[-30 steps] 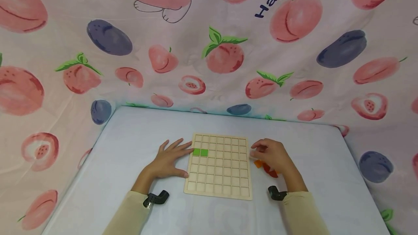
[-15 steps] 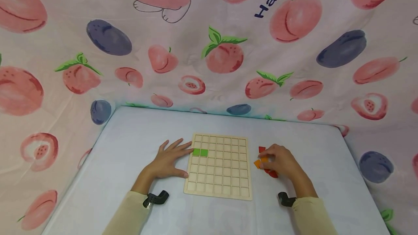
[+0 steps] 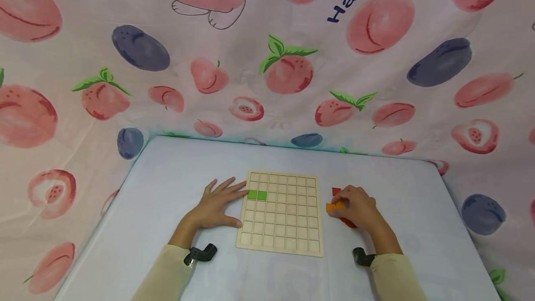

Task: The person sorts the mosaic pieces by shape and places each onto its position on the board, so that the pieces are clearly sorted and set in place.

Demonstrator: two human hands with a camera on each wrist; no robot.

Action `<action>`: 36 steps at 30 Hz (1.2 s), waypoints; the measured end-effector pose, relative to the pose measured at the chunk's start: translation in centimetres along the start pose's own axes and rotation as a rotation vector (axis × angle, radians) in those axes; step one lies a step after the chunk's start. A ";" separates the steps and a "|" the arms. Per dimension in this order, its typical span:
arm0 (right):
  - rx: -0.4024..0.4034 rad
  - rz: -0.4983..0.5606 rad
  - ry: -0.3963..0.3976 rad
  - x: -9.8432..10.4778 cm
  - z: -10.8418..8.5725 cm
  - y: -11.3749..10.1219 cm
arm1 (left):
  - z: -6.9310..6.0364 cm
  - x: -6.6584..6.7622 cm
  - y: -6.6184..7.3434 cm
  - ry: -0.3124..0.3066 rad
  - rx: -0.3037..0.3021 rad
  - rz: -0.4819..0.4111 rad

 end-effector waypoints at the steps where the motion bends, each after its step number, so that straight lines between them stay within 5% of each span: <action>1: -0.003 -0.001 0.001 0.0 0.0 0.0 | 0.0 0.0 0.0 0.000 -0.001 0.002; 15: -0.033 0.032 0.001 0.1 -0.2 0.0 | 0.0 0.2 0.2 -0.005 0.007 0.001; 29: 0.116 0.111 0.071 -0.5 0.5 -2.9 | 0.0 0.1 0.0 -0.002 0.007 0.003; 36: 0.126 0.160 0.080 -1.5 1.0 -4.6 | 0.0 0.0 0.0 -0.008 0.004 0.000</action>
Point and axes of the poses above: each hand's wrist, its own z-axis towards the middle knuckle, its own x-axis out of the back of the hand, y = z × x, the point moved 8 cm from there along z, towards the middle knuckle, and after that the axes turned 15 degrees about y, right-handed, at the moved point
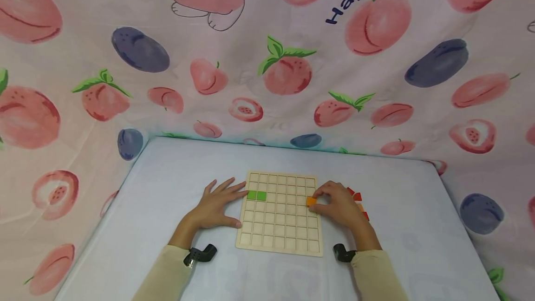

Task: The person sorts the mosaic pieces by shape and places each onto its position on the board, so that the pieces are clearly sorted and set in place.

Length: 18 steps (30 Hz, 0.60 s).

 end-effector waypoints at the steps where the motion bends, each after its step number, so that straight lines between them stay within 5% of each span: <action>1: 0.000 0.007 0.000 -0.2 0.1 -0.2 | 0.0 0.0 0.0 0.002 -0.001 -0.003; 18: -0.048 0.109 -0.053 -2.8 1.9 -4.2 | 0.0 0.0 0.0 -0.002 -0.003 0.012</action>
Point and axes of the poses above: each hand's wrist, its own z-axis towards the middle knuckle, its own x-axis out of the back of the hand, y = z × x, the point moved 8 cm from there along z, towards the middle knuckle, and after that the axes turned 15 degrees about y, right-handed, at the moved point
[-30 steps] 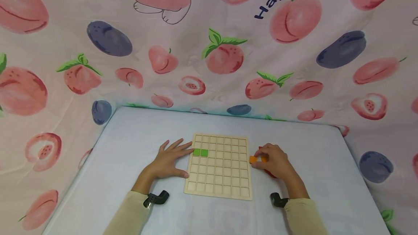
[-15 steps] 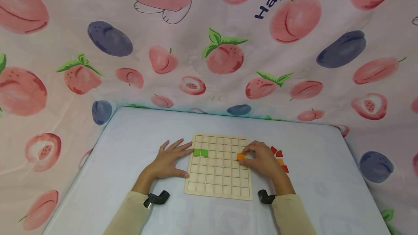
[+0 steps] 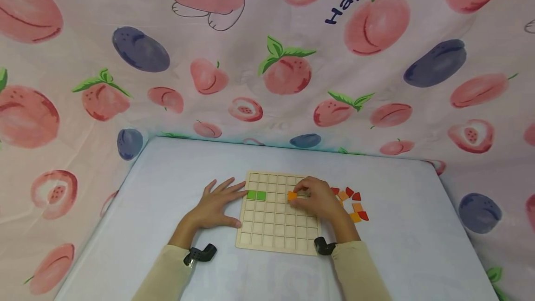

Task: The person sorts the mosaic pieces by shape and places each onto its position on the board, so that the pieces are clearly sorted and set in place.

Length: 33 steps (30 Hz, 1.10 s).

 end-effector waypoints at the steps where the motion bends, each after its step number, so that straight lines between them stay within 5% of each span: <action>1: -0.007 0.008 -0.004 -0.2 0.1 -0.2 | 0.0 0.0 0.0 -0.001 0.002 0.000; 15: 0.050 0.105 -0.075 -3.6 1.3 -2.9 | 0.0 0.2 0.2 0.002 0.002 -0.023; 33: 0.003 -0.075 -0.078 -5.6 1.9 -3.2 | 0.0 0.4 0.2 -0.018 0.015 -0.043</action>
Point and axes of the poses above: each hand's wrist, its own z-axis towards the middle knuckle, its own x-axis out of the back of the hand, y = z × x, the point moved 8 cm from there along z, towards the middle knuckle, and after that the axes turned 15 degrees about y, right-handed, at the moved point
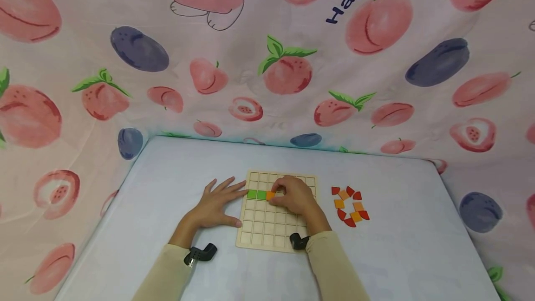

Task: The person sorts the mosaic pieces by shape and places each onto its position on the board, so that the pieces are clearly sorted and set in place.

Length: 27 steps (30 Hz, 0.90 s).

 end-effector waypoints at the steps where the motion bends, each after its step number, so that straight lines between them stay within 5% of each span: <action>1: -0.003 -0.012 0.000 0.0 0.0 0.0 | 0.0 0.0 0.0 -0.002 0.001 0.000; 27: 0.001 -0.049 0.006 -0.3 0.1 0.6 | 0.1 -0.4 -0.3 0.008 -0.016 0.026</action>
Point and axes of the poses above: each hand's wrist, its own z-axis towards the middle knuckle, its own x-axis out of the back of the hand, y = z × x, the point moved 8 cm from there along z, towards the middle knuckle, and after that the axes turned 15 degrees about y, right-handed, at the moved point
